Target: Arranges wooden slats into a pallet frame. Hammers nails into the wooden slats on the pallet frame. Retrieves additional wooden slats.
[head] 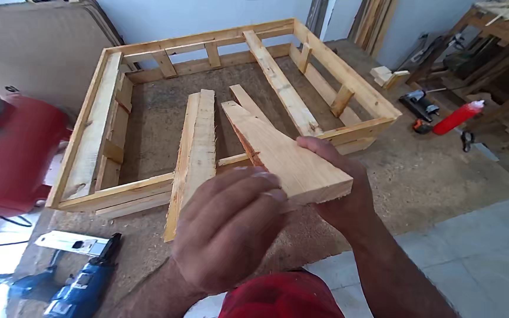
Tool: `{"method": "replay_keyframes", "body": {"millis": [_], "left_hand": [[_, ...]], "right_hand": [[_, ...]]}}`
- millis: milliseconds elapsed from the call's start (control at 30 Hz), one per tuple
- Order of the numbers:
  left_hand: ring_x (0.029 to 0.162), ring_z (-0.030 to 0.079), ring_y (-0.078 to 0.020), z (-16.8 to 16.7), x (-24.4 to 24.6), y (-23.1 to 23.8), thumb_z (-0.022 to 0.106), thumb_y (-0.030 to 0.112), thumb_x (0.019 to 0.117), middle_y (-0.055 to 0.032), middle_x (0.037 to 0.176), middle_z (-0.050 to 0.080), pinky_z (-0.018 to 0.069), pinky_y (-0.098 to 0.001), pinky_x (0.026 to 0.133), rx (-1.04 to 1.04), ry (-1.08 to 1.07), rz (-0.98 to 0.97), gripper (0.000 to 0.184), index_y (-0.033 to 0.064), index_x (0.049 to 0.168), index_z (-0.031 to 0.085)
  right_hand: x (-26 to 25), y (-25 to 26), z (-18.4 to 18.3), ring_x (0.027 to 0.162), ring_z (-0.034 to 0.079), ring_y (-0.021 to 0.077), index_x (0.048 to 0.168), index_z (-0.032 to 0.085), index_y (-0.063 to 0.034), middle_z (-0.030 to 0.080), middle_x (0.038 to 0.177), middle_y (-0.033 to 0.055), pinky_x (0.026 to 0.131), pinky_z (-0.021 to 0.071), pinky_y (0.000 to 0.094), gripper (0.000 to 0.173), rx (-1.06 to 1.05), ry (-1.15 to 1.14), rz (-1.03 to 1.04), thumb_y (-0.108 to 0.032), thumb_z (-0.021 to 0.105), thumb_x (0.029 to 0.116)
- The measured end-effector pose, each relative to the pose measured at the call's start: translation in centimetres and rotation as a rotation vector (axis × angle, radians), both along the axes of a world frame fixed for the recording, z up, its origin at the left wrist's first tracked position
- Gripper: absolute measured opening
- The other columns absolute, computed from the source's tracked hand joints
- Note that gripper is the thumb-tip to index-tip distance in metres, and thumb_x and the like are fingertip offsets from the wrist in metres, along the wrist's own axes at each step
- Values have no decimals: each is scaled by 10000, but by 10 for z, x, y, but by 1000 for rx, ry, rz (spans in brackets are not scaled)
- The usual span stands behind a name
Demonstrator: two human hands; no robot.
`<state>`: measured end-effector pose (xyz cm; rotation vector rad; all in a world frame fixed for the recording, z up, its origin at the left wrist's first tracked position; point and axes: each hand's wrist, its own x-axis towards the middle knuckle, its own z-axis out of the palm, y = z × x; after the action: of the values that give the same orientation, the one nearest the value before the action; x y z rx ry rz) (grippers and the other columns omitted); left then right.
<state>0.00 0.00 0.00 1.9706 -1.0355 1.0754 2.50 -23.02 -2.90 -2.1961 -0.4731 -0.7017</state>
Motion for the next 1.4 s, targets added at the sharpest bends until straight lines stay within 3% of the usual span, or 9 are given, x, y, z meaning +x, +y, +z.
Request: {"method": "replay_keyframes", "body": {"millis": [133, 200, 267, 400, 533, 767, 1000, 1133, 1400], "left_hand": [[1274, 601, -198, -36, 8, 60, 772, 564, 854, -46, 1333, 646, 552, -434, 1033, 196, 447, 222, 615, 136, 1285, 672], [1460, 427, -306, -60, 9, 88, 829, 655, 720, -72, 1538, 509, 420, -553, 1159, 581, 790, 350, 892, 185, 1439, 587], [1545, 243, -400, -88, 11, 96, 879, 559, 718, -111, 1652, 353, 254, -636, 1215, 889, 978, 459, 967, 235, 1537, 480], [1478, 393, -398, -121, 6, 98, 747, 335, 911, -110, 1551, 505, 479, -559, 1085, 845, 757, 488, 563, 196, 1435, 594], [1322, 605, -259, -121, 5, 89, 704, 368, 927, -12, 1323, 699, 592, -465, 963, 621, 581, 430, 317, 191, 1187, 748], [1179, 700, -244, -87, 14, 84, 616, 291, 1008, -87, 1217, 740, 615, -420, 926, 429, 231, 385, 294, 85, 1175, 741], [1077, 738, -257, -4, 2, 58, 800, 185, 907, -144, 1106, 758, 626, -399, 939, 145, -119, 257, 261, 32, 1107, 734], [1048, 741, -263, 0, -5, 39, 830, 189, 882, -134, 1068, 750, 638, -411, 914, 69, -169, 181, 272, 29, 1069, 714], [1046, 723, -230, -5, -6, 32, 865, 172, 845, -99, 1090, 704, 637, -402, 912, -54, -187, 206, 420, 45, 1164, 621]], "right_hand": [[-13, -8, -18, 988, 721, 151, 1392, 625, -132, 732, 1163, 39, 806, 634, 422, 521, -57, 20, -13, -276, 689, 895], [-21, -13, -31, 963, 727, 149, 1370, 646, -137, 743, 1130, 30, 800, 640, 427, 500, -91, 42, -15, -296, 691, 898], [-27, -13, -44, 896, 739, 156, 1309, 682, -111, 757, 1049, 41, 750, 644, 416, 418, -133, 26, -21, -300, 640, 938], [-39, -2, -71, 764, 741, 203, 1199, 726, -90, 760, 910, 66, 639, 630, 409, 322, -276, -13, -19, -250, 542, 989], [-48, 6, -92, 739, 739, 229, 1182, 736, -93, 748, 871, 69, 600, 621, 420, 297, -384, 24, -12, -170, 523, 991], [-61, 4, -112, 726, 738, 237, 1211, 735, -99, 749, 874, 75, 599, 620, 427, 306, -405, 42, -34, -151, 532, 988], [-68, 0, -97, 764, 743, 277, 1304, 688, -125, 751, 948, 89, 634, 625, 487, 422, -494, 219, 1, -76, 666, 886], [-71, 1, -58, 778, 739, 272, 1367, 666, -232, 759, 941, 56, 657, 609, 514, 388, -622, 459, -79, -200, 639, 981], [-54, 28, -2, 834, 714, 65, 1459, 513, -83, 739, 1023, -19, 693, 633, 293, 629, -43, 142, 38, -479, 641, 988]]}}
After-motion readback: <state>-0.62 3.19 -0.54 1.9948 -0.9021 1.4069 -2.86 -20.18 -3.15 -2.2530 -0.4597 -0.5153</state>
